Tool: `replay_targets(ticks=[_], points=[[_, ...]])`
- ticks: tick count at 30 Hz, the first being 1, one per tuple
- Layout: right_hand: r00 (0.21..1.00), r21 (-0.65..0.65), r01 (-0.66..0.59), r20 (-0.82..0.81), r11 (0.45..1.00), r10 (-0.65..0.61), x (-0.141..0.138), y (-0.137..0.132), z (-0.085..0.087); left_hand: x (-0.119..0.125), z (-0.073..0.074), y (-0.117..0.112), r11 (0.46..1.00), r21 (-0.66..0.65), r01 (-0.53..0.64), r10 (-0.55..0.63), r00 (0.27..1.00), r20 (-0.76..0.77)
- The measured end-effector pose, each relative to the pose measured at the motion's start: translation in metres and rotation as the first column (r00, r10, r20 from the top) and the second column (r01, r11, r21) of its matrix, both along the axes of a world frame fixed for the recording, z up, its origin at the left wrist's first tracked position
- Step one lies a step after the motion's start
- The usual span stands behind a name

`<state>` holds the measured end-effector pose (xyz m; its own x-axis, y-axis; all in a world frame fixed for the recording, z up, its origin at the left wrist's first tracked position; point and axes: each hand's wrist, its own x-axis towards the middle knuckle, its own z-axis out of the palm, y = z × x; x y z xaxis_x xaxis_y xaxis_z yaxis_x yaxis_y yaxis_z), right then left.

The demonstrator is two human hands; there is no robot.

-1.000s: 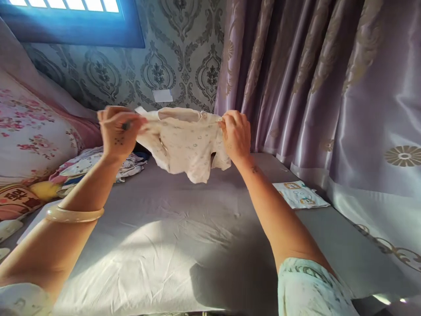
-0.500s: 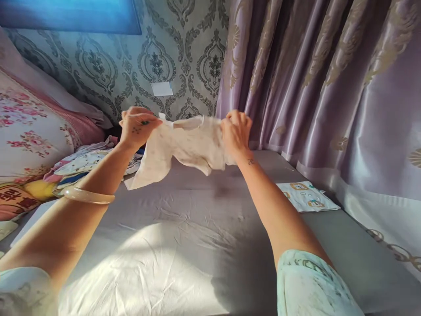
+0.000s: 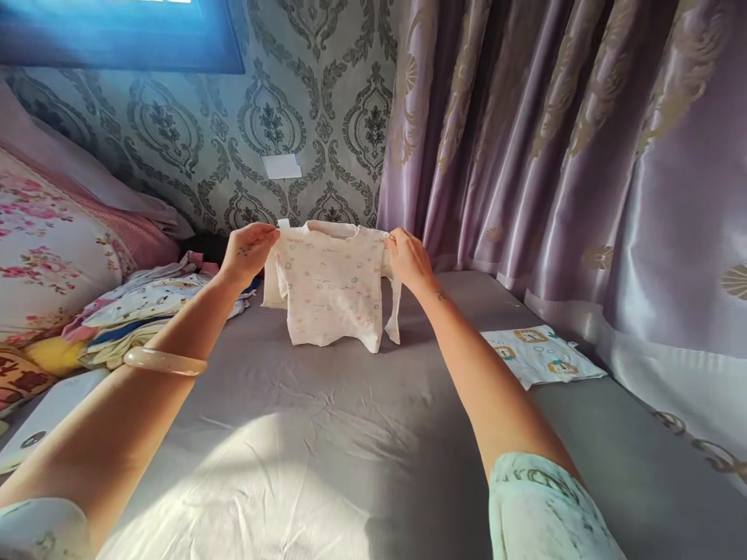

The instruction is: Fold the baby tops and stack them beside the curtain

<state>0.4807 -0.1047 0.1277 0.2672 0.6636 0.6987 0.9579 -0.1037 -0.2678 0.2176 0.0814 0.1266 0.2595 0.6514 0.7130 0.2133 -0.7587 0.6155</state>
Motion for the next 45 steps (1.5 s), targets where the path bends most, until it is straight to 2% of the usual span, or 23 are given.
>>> replay_targets(ticks=[6,9,12,15,18,22,24,25,26,28,30,32,35,37,40,45], points=[[0.996,0.098,-0.01,-0.087,0.995,0.018,-0.004,0.007,-0.005,0.006,-0.01,-0.01,0.998,0.04,-0.038,0.036,0.998,0.049],[0.996,0.169,-0.016,-0.087,0.985,0.032,-0.01,0.003,-0.009,0.004,-0.014,-0.024,0.989,0.101,-0.11,0.106,0.993,0.051],[0.997,0.232,-0.035,-0.058,0.972,0.05,-0.019,-0.012,-0.01,-0.009,-0.01,-0.044,0.959,0.21,-0.192,0.185,0.981,0.05],[0.996,0.25,-0.077,-0.025,0.965,0.086,-0.031,-0.038,0.001,-0.034,0.005,-0.068,0.922,0.329,-0.206,0.211,0.977,0.02],[0.988,0.196,-0.139,-0.04,0.971,0.149,-0.042,-0.067,0.024,-0.061,0.031,-0.089,0.907,0.397,-0.14,0.154,0.988,-0.003],[0.962,0.094,-0.202,-0.166,0.975,0.215,-0.044,-0.086,0.054,-0.079,0.065,-0.1,0.97,0.237,-0.049,0.06,0.997,-0.04],[0.937,0.022,-0.23,-0.263,0.973,0.228,-0.036,-0.08,0.056,-0.078,0.07,-0.094,0.994,0.111,-0.007,0.021,0.991,-0.13],[0.923,-0.023,-0.245,-0.313,0.969,0.225,-0.03,-0.073,0.052,-0.076,0.067,-0.087,0.999,0.052,0.01,0.0,0.981,-0.195],[0.909,-0.074,-0.257,-0.357,0.963,0.215,-0.023,-0.064,0.044,-0.072,0.06,-0.078,1.0,-0.013,0.027,-0.029,0.963,-0.268],[0.903,-0.208,-0.261,-0.399,0.943,0.162,-0.009,-0.044,0.019,-0.061,0.034,-0.057,0.992,-0.111,0.054,-0.094,0.913,-0.396],[0.93,-0.321,-0.218,-0.353,0.922,0.097,0.001,-0.026,-0.015,-0.048,-0.006,-0.036,0.976,-0.21,0.053,-0.151,0.859,-0.489],[0.964,-0.44,-0.147,-0.265,0.886,0.029,0.004,-0.013,-0.053,-0.035,-0.052,-0.021,0.966,-0.254,0.037,-0.189,0.774,-0.605],[0.983,-0.536,-0.058,-0.178,0.843,-0.046,-0.001,-0.007,-0.106,-0.015,-0.115,-0.017,0.975,-0.192,-0.114,-0.051,0.724,-0.688],[0.989,-0.585,0.001,-0.12,0.811,-0.088,-0.008,-0.007,-0.133,-0.004,-0.144,-0.023,0.969,-0.118,-0.217,0.064,0.68,-0.73],[0.993,-0.614,0.055,-0.047,0.788,-0.105,-0.012,-0.007,-0.157,0.006,-0.169,-0.033,0.961,0.005,-0.277,0.187,0.635,-0.75],[0.996,-0.629,0.079,0.01,0.773,-0.094,-0.007,-0.001,-0.17,0.005,-0.186,-0.027,0.967,0.11,-0.228,0.232,0.623,-0.747]])
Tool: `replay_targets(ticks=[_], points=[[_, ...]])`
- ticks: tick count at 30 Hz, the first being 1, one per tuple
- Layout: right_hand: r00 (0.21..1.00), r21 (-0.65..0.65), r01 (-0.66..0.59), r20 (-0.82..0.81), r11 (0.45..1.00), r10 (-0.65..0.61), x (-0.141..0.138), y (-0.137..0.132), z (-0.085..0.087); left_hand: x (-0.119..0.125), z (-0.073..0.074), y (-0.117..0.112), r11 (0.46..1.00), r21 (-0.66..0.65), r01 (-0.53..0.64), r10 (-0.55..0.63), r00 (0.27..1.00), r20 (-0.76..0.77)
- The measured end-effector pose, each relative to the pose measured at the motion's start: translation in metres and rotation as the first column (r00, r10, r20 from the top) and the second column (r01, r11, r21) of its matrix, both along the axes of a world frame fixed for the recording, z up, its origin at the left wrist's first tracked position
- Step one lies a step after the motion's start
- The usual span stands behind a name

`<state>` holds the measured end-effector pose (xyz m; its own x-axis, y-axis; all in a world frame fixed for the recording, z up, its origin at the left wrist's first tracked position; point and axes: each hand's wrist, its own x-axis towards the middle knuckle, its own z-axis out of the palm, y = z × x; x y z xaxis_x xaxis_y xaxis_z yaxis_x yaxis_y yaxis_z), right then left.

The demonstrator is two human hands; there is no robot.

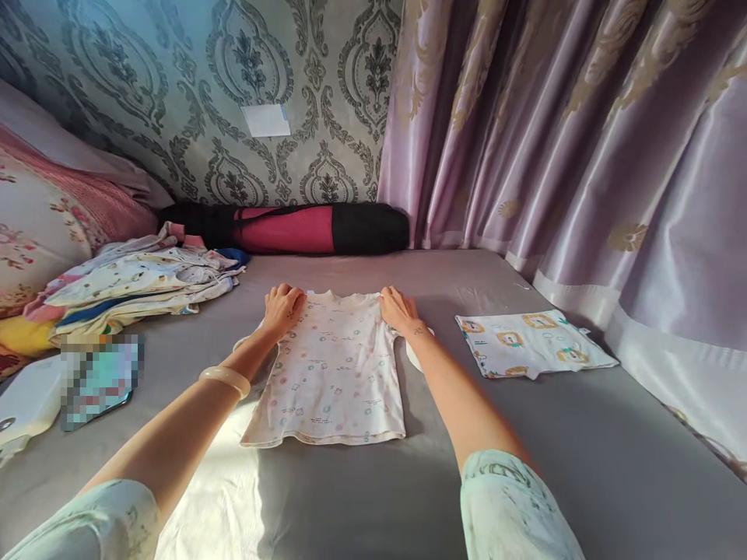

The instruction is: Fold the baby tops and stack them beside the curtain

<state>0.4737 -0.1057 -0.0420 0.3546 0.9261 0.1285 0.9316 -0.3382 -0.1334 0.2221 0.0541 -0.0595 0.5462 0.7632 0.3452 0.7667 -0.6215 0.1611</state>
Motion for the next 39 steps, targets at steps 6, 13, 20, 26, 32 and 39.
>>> replay_targets(ticks=[6,13,20,26,32,39], points=[[0.999,-0.03,-0.029,0.034,0.999,0.03,0.007,0.013,-0.005,-0.007,-0.009,0.02,0.992,0.098,0.076,-0.075,0.997,-0.013],[1.0,-0.046,-0.027,0.012,0.999,0.028,0.017,0.041,-0.007,-0.001,-0.003,0.05,0.979,0.163,0.119,-0.105,0.99,-0.091],[0.999,-0.037,-0.043,0.0,0.998,0.043,0.031,0.063,-0.01,0.012,-0.003,0.074,0.981,0.137,0.139,-0.123,0.985,-0.12],[0.999,-0.057,-0.034,0.018,0.998,0.035,0.035,0.071,-0.011,0.021,-0.012,0.085,0.994,-0.093,0.063,-0.078,0.981,-0.175],[0.986,-0.026,-0.164,-0.011,0.986,0.164,0.019,0.095,-0.005,0.041,-0.005,0.082,0.983,-0.159,0.093,-0.12,0.979,-0.165],[0.985,-0.054,-0.139,-0.106,0.989,0.133,0.005,0.118,-0.012,0.073,0.0,0.069,0.966,-0.226,0.128,-0.158,0.98,-0.123]])
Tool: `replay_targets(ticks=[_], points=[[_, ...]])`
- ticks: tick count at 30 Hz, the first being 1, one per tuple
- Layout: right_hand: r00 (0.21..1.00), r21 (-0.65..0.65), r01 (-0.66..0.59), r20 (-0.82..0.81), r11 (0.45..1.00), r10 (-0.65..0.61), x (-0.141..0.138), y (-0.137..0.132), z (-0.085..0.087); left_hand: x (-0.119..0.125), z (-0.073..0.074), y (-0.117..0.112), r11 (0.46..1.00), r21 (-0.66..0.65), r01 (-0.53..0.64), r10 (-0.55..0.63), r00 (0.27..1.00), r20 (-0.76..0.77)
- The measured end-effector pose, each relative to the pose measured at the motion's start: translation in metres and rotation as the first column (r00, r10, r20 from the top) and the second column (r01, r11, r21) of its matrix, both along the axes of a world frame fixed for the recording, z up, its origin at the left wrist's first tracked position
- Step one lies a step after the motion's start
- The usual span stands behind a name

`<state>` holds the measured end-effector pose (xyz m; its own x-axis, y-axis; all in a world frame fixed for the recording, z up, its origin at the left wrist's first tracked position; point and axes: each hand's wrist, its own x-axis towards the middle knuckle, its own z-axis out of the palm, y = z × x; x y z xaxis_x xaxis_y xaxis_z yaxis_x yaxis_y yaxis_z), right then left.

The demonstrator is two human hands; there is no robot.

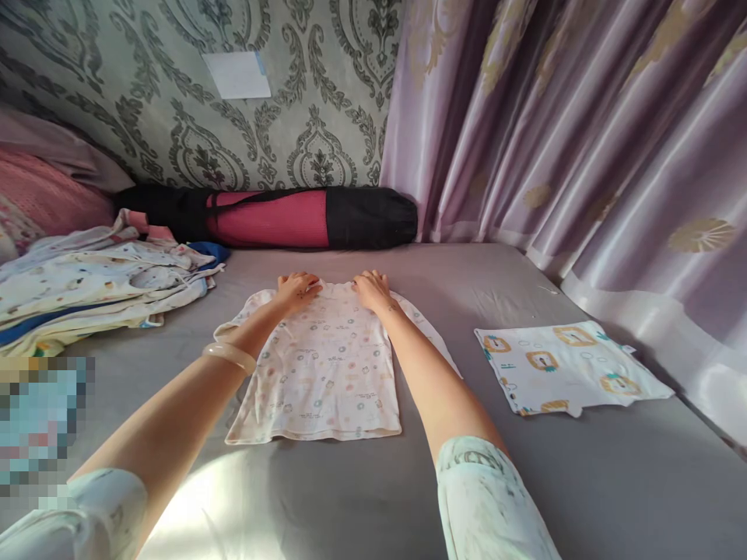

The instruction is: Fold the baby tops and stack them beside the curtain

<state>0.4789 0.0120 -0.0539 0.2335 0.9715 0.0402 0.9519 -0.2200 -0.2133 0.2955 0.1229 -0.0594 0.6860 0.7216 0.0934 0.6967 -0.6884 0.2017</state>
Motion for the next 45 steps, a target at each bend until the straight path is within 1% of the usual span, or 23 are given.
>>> replay_targets(ticks=[4,7,9,12,16,18,21,23,25,26,29,30,32,34,36,38,40,43,45], points=[[0.997,0.016,0.064,-0.041,0.998,-0.063,-0.002,0.003,-0.006,0.007,-0.006,-0.002,0.997,-0.015,-0.075,0.076,0.997,0.026],[0.98,0.096,0.193,-0.058,0.977,-0.188,-0.007,0.003,-0.013,0.01,-0.014,-0.007,0.983,-0.01,-0.185,0.185,0.981,0.059],[0.969,0.15,0.247,-0.058,0.957,-0.241,-0.011,0.002,-0.019,0.01,-0.018,-0.01,0.97,0.017,-0.242,0.24,0.967,0.085],[0.97,0.202,0.244,-0.035,0.948,-0.242,-0.017,-0.001,-0.026,0.011,-0.023,-0.013,0.952,0.056,-0.3,0.292,0.949,0.116],[0.97,0.204,0.239,-0.01,0.949,-0.242,-0.021,-0.002,-0.028,0.011,-0.024,-0.014,0.934,0.09,-0.346,0.337,0.937,0.095],[0.97,0.183,0.242,-0.024,0.953,-0.242,-0.021,-0.001,-0.025,0.012,-0.022,-0.014,0.934,0.097,-0.343,0.337,0.938,0.077],[0.972,0.092,0.206,-0.133,0.974,-0.193,-0.009,-0.003,-0.012,0.013,-0.018,-0.014,0.941,0.086,-0.327,0.324,0.945,0.038],[0.963,0.071,0.188,-0.208,0.98,-0.17,0.009,-0.014,0.002,0.013,-0.014,-0.017,0.942,0.083,-0.326,0.326,0.945,0.012],[0.96,0.119,0.232,-0.189,0.965,-0.207,0.031,-0.038,0.015,0.014,-0.011,-0.022,0.941,0.105,-0.321,0.322,0.947,0.012],[0.955,0.111,0.26,-0.177,0.959,-0.238,0.041,-0.054,0.021,0.015,-0.01,-0.026,0.944,0.123,-0.306,0.305,0.952,0.024],[0.937,-0.058,0.325,-0.117,0.944,-0.33,0.065,-0.111,0.033,0.022,-0.006,-0.042,0.967,0.161,-0.197,0.187,0.98,0.076],[0.929,-0.123,0.349,-0.085,0.929,-0.36,0.069,-0.129,0.035,0.026,-0.004,-0.049,0.977,0.161,-0.141,0.128,0.988,0.089],[0.921,-0.213,0.367,-0.058,0.906,-0.386,0.071,-0.159,0.037,0.038,-0.003,-0.064,0.99,0.141,-0.008,-0.006,0.995,0.099],[0.91,-0.286,0.382,-0.049,0.879,-0.412,0.067,-0.18,0.039,0.051,-0.003,-0.078,0.986,0.104,0.132,-0.143,0.985,0.1],[0.899,-0.337,0.395,-0.049,0.854,-0.435,0.058,-0.192,0.043,0.065,-0.007,-0.089,0.967,0.072,0.245,-0.252,0.961,0.116],[0.895,-0.366,0.397,-0.047,0.841,-0.443,0.049,-0.198,0.047,0.077,-0.012,-0.097,0.948,0.05,0.315,-0.319,0.935,0.152],[0.9,-0.367,0.394,-0.029,0.842,-0.434,0.041,-0.201,0.05,0.085,-0.019,-0.102,0.928,0.035,0.371,-0.37,0.908,0.196],[0.899,-0.322,0.408,-0.02,0.854,-0.437,0.039,-0.204,0.048,0.091,-0.03,-0.106,0.912,0.034,0.408,-0.403,0.879,0.257],[0.889,-0.315,0.401,-0.091,0.86,-0.448,0.043,-0.204,0.042,0.092,-0.035,-0.108,0.92,0.045,0.389,-0.386,0.879,0.28]])
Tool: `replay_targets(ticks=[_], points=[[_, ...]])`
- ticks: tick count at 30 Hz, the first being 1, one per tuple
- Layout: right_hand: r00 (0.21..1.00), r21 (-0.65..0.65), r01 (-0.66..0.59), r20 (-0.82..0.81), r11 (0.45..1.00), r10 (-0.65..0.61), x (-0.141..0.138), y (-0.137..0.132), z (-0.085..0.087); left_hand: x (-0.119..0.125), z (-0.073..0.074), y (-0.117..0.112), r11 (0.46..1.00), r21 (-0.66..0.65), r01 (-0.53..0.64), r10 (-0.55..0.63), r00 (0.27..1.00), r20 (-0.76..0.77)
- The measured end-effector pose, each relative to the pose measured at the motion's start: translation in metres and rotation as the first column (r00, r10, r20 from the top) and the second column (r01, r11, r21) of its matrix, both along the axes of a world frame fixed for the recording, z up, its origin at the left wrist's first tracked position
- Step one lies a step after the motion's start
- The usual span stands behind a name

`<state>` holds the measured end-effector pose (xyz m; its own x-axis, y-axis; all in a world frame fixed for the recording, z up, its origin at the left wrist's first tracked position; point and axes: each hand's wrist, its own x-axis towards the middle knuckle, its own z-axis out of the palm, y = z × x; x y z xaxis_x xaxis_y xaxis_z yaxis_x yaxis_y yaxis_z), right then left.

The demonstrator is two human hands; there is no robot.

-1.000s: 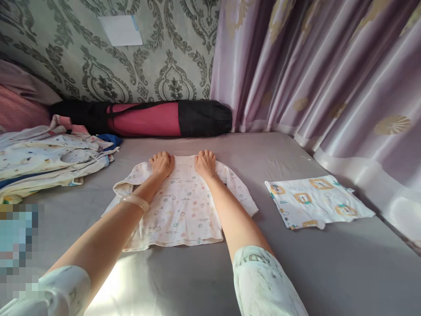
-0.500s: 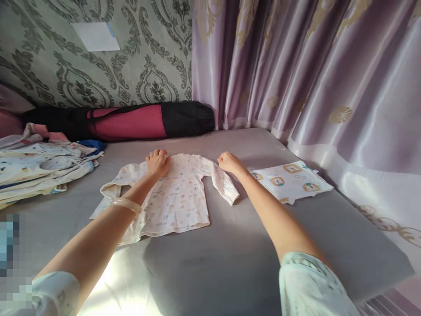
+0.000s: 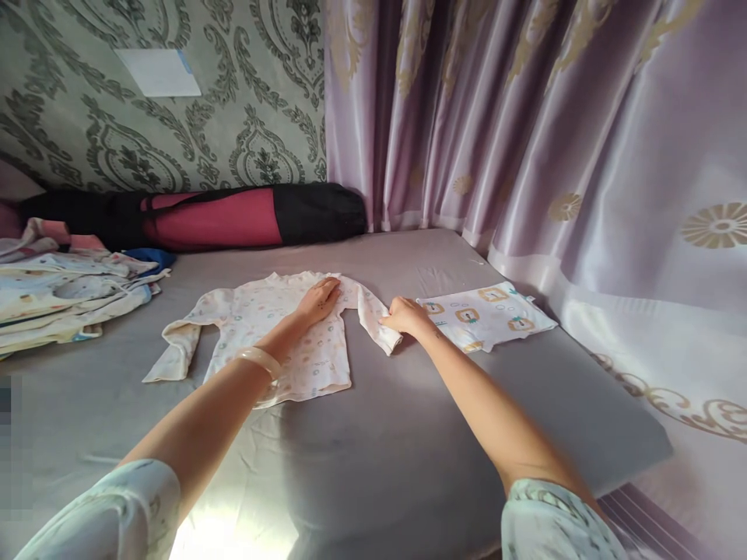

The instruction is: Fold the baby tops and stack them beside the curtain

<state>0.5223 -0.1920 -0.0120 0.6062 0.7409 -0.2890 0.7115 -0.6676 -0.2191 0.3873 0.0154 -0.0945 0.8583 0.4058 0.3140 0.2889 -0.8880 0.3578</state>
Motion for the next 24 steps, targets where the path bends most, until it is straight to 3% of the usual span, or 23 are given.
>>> replay_targets(ticks=[5,8,15,20,24], points=[[0.958,0.063,0.07,-0.282,0.996,-0.049,0.017,0.003,-0.018,-0.002,-0.004,-0.003,0.999,0.008,-0.037,0.037,0.999,-0.011],[0.932,0.157,0.121,-0.359,0.98,-0.058,0.022,0.004,-0.019,-0.003,-0.004,-0.004,0.999,-0.002,-0.045,0.045,0.998,-0.036],[0.917,0.419,0.28,-0.384,0.864,-0.111,0.039,0.004,-0.006,-0.004,0.002,-0.009,0.998,-0.002,-0.067,0.067,0.993,-0.096],[0.878,0.495,0.319,-0.476,0.808,-0.054,0.062,-0.001,0.0,-0.005,0.01,-0.015,0.996,0.029,-0.083,0.087,0.981,-0.174],[0.905,0.495,0.295,-0.42,0.817,-0.073,0.085,-0.008,-0.006,-0.006,0.013,-0.018,0.995,0.029,-0.093,0.097,0.972,-0.213]])
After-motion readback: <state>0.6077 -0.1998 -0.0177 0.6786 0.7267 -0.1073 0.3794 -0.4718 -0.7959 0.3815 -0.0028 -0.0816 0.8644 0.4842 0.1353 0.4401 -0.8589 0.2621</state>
